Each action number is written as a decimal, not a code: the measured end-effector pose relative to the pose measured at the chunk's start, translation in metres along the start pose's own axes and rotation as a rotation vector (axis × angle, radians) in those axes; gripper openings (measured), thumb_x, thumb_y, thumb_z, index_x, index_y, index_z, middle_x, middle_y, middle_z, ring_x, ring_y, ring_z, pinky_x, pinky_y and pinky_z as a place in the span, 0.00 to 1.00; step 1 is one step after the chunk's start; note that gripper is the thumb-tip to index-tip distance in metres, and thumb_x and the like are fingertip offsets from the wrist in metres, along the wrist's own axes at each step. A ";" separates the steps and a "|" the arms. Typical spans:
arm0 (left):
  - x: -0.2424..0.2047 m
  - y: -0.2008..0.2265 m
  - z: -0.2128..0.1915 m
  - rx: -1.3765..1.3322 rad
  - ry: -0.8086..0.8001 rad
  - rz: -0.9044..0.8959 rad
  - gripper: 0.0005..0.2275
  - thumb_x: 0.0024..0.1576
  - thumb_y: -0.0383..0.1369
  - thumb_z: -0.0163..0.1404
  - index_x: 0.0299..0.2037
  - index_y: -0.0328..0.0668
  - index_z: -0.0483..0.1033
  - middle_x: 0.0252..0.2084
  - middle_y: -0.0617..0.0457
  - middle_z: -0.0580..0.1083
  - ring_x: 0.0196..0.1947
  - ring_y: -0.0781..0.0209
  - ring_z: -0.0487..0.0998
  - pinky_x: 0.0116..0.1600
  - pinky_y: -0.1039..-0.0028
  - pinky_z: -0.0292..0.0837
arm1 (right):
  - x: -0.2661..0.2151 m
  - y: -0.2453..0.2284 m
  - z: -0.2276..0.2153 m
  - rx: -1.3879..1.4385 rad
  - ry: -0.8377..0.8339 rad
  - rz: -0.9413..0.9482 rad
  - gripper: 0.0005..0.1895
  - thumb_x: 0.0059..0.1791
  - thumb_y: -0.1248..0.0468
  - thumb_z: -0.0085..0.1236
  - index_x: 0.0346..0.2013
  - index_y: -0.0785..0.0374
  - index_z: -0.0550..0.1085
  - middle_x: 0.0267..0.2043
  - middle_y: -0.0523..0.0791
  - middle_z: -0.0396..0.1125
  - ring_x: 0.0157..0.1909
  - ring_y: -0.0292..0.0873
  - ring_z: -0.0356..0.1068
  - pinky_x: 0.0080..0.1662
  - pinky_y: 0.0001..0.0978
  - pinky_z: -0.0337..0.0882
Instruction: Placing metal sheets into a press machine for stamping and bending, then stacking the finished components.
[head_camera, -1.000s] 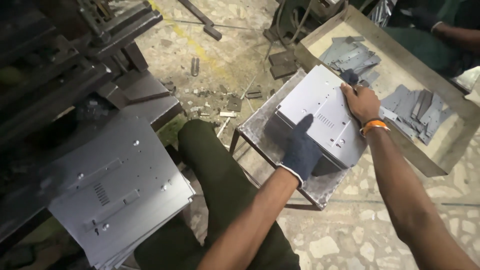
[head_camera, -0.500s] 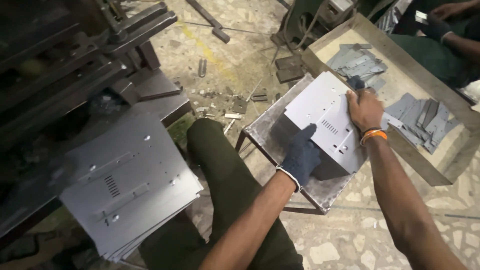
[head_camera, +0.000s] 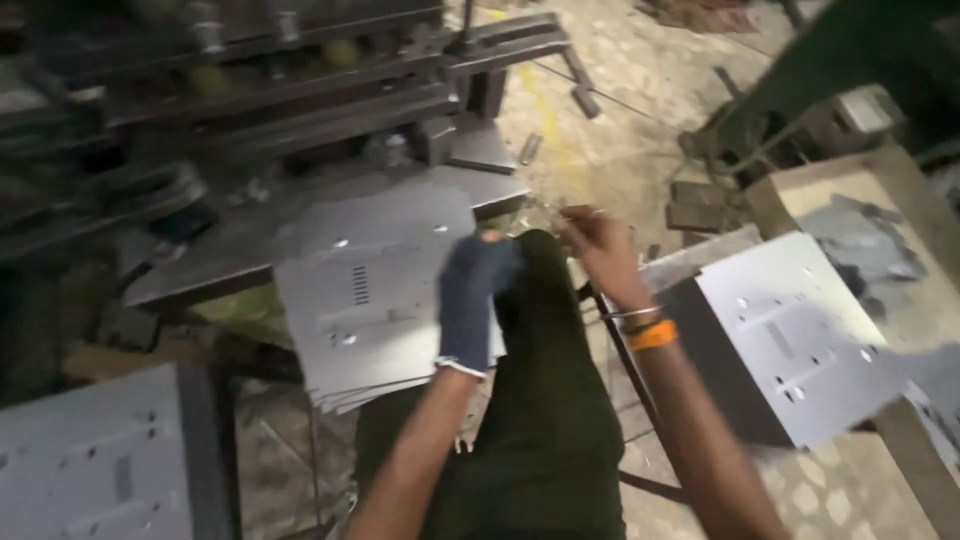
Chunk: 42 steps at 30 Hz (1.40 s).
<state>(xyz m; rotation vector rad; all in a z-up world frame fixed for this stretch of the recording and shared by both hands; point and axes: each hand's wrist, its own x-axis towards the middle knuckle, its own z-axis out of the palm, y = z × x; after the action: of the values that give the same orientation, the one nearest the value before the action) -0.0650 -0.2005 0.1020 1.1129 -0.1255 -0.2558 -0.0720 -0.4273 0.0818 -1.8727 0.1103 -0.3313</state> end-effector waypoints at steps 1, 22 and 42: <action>-0.005 0.013 -0.026 0.312 0.152 0.271 0.10 0.67 0.35 0.48 0.39 0.36 0.76 0.37 0.52 0.74 0.37 0.62 0.75 0.45 0.71 0.70 | 0.003 -0.010 0.033 -0.054 -0.028 0.087 0.20 0.54 0.56 0.58 0.52 0.70 0.74 0.37 0.47 0.75 0.38 0.36 0.73 0.41 0.30 0.73; -0.005 0.037 -0.244 0.588 0.572 -0.188 0.23 0.57 0.47 0.53 0.47 0.28 0.79 0.42 0.38 0.79 0.43 0.42 0.79 0.47 0.58 0.72 | 0.021 0.016 0.173 0.263 -0.135 0.358 0.15 0.49 0.67 0.63 0.48 0.71 0.76 0.41 0.47 0.74 0.37 0.41 0.71 0.42 0.35 0.71; 0.077 0.081 -0.141 0.380 0.825 0.696 0.25 0.70 0.47 0.43 0.55 0.23 0.74 0.55 0.32 0.77 0.51 0.40 0.78 0.54 0.56 0.70 | 0.048 -0.132 0.112 0.455 0.078 -0.026 0.18 0.45 0.75 0.64 0.50 0.72 0.76 0.44 0.46 0.76 0.43 0.36 0.74 0.50 0.29 0.74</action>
<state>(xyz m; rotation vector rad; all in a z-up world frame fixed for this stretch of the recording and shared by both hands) 0.0531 -0.0646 0.1107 1.3976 0.1863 0.8799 -0.0065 -0.2937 0.1824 -1.4129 0.0572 -0.4096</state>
